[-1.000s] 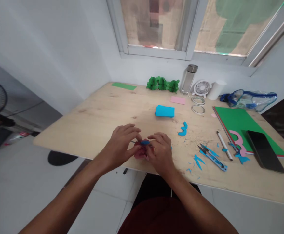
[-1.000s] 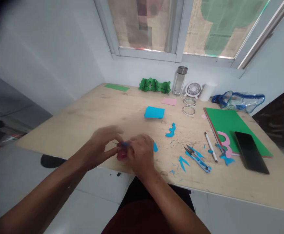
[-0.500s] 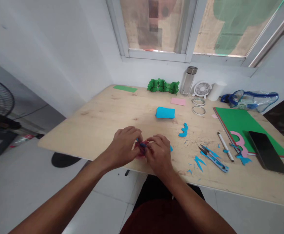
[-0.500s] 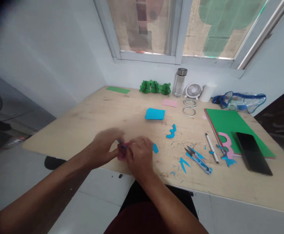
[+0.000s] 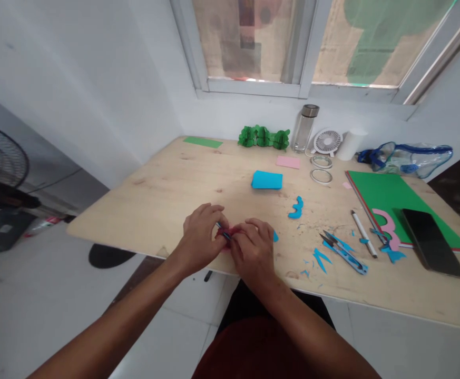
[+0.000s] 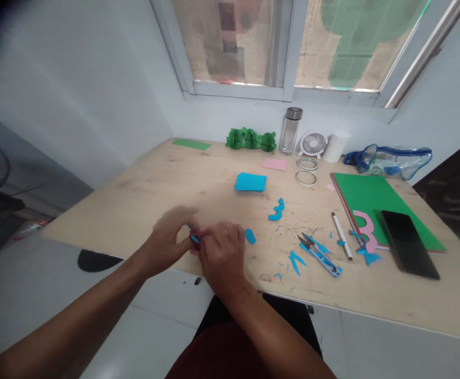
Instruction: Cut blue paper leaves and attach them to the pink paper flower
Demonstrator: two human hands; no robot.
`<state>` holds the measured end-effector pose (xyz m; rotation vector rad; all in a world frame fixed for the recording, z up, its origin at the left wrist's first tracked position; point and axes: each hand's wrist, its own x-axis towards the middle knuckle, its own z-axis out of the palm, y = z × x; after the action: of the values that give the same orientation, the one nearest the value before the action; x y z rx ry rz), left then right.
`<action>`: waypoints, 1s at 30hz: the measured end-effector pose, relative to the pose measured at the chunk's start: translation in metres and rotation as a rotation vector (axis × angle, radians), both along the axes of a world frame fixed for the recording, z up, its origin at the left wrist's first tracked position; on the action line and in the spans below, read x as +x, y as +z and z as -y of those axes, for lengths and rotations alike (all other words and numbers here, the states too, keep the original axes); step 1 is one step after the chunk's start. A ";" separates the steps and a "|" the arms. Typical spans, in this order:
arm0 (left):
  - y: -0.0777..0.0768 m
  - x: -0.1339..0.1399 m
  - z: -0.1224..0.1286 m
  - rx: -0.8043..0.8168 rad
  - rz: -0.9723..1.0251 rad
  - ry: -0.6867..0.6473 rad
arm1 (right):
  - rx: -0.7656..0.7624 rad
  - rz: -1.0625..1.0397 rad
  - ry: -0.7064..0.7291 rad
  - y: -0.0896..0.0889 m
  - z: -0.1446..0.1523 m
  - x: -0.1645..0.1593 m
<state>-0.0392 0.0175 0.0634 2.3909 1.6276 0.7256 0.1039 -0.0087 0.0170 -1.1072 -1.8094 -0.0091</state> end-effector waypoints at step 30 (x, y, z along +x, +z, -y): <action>-0.040 0.029 0.055 0.392 0.191 0.415 | 0.043 -0.003 -0.015 -0.004 0.006 -0.007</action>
<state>-0.0101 -0.0374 0.0236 2.1301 2.0770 1.4147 0.0965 -0.0143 0.0126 -1.0893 -1.7903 -0.0546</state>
